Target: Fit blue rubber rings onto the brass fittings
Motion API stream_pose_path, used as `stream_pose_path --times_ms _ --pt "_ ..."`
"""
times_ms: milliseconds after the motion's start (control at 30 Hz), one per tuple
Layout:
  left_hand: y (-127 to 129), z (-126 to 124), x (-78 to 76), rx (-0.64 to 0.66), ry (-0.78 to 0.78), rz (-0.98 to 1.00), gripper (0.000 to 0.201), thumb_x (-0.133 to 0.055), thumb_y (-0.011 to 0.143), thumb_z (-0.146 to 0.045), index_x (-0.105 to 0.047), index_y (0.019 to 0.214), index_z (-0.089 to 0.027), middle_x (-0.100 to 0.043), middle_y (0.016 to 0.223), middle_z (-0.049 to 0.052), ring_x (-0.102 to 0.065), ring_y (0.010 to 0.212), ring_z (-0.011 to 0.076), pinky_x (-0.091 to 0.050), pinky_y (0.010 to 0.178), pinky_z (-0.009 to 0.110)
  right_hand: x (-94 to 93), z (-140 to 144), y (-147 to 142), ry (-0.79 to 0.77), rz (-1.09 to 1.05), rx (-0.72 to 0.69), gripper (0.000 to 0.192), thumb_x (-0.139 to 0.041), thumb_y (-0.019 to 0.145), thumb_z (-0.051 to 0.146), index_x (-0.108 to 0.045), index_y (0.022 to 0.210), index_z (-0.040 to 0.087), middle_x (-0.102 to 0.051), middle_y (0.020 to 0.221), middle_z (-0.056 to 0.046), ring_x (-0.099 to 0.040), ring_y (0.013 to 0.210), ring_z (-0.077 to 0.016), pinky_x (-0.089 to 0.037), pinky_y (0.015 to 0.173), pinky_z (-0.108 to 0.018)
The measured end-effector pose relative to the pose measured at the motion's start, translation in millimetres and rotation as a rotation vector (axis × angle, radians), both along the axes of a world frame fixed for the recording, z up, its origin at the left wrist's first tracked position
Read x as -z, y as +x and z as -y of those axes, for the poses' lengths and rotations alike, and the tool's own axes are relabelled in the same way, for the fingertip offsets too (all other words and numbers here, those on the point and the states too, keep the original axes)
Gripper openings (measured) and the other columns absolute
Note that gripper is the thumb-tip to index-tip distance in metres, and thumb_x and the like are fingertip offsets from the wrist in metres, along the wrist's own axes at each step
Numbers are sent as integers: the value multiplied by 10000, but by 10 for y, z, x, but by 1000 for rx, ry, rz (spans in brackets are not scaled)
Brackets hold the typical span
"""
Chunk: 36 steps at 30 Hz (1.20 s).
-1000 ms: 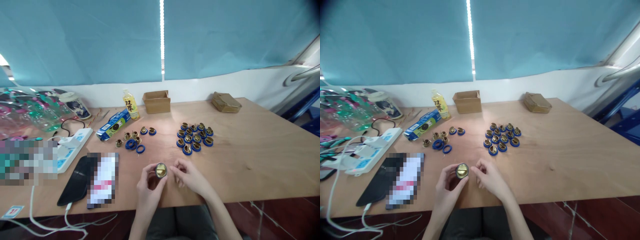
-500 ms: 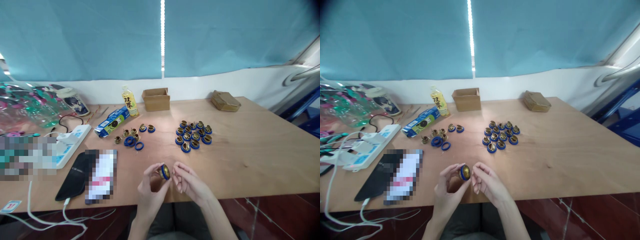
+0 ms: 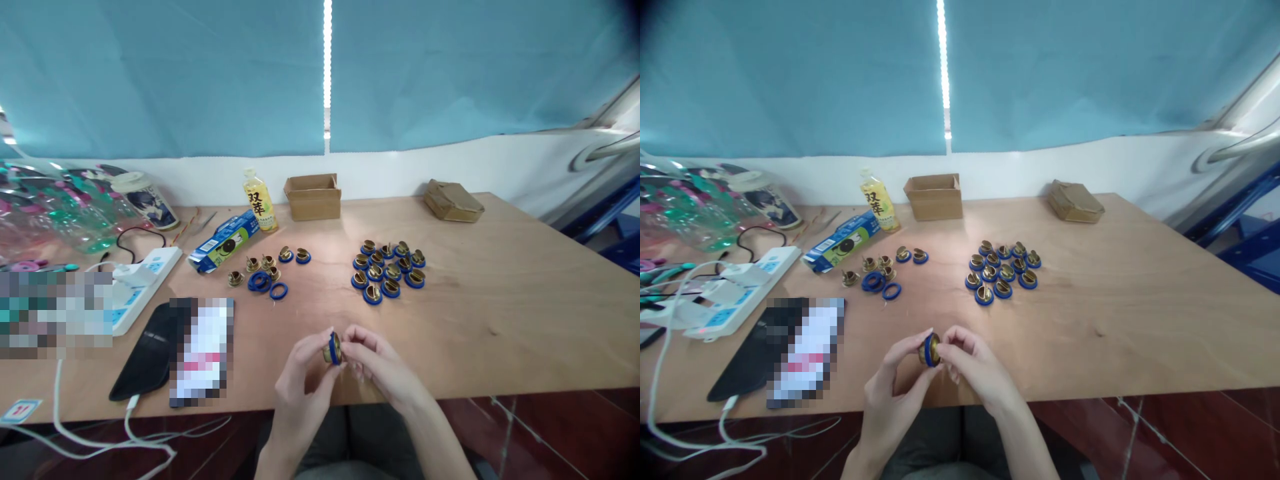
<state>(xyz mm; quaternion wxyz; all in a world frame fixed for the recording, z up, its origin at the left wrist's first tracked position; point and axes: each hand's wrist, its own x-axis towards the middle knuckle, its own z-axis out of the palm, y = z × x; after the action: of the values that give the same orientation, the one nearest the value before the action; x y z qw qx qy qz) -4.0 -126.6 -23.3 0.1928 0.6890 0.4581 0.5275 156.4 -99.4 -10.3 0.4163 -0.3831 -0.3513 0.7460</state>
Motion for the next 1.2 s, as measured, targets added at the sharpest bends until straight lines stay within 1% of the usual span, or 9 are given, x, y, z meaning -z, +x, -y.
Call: stream_pose_path --times_ms 100,300,467,633,767,933,1033,1100,1200 --pt "-11 5 -67 31 41 -27 465 -671 838 -50 -559 1245 -244 -696 1177 54 -668 1111 176 -540 1002 302 -33 25 10 40 35 -11 329 -793 772 404 -558 762 174 -522 649 63 -401 501 -37 -297 484 -160" --pt "-11 16 -154 44 136 -69 443 -613 842 11 -553 1218 -216 -687 1166 73 -650 1125 170 -543 987 293 -66 60 2 64 -7 -46 324 -773 807 396 -539 764 176 -492 643 69 -354 491 -35 -261 476 -172" --pt "0 56 -150 5 110 -78 403 -595 840 9 -568 1180 -207 -689 1122 68 -668 1088 156 -551 964 257 -46 64 -7 71 -19 -63 337 -782 797 407 -543 765 172 -510 639 65 -362 485 -34 -261 474 -174" --pt "15 75 -162 -24 92 -81 382 -594 849 -16 -579 1168 -226 -695 1112 64 -684 1064 169 -571 937 273 -29 51 1 56 -74 -72 358 -804 773 407 -534 742 172 -510 611 71 -342 462 -30 -253 461 -176" --pt "40 81 -192 1 77 -83 406 -590 847 -19 -582 1181 -249 -696 1123 59 -690 1060 182 -579 932 292 -39 34 27 36 -94 -85 386 -814 755 427 -521 730 178 -508 583 75 -313 439 -27 -228 447 -180" --pt "54 72 -250 38 -49 -56 453 -669 810 -68 -599 1214 -261 -712 1113 53 -702 1036 207 -586 925 312 -47 68 49 28 -74 -77 443 -816 740 480 -486 715 185 -509 618 61 -273 455 -31 -185 432 -185" --pt "49 58 -266 96 -166 -13 459 -697 799 -95 -626 1222 -259 -709 1151 67 -698 1057 223 -586 923 319 -84 104 21 67 -22 -40 435 -769 782 519 -500 728 182 -465 616 68 -250 466 -36 -168 426 -186" --pt "49 60 -254 129 -250 70 423 -687 812 -116 -643 1212 -247 -713 1163 79 -698 1073 232 -583 929 322 -137 127 -11 118 32 -1 424 -716 820 553 -533 751 177 -424 587 79 -232 453 -36 -159 419 -192" --pt "69 82 -207 162 -365 277 342 -663 852 -180 -659 1192 -218 -729 1162 99 -710 1068 236 -584 929 318 -235 157 -57 157 99 47 434 -675 841 581 -546 765 174 -385 548 92 -210 430 -33 -144 405 -194"
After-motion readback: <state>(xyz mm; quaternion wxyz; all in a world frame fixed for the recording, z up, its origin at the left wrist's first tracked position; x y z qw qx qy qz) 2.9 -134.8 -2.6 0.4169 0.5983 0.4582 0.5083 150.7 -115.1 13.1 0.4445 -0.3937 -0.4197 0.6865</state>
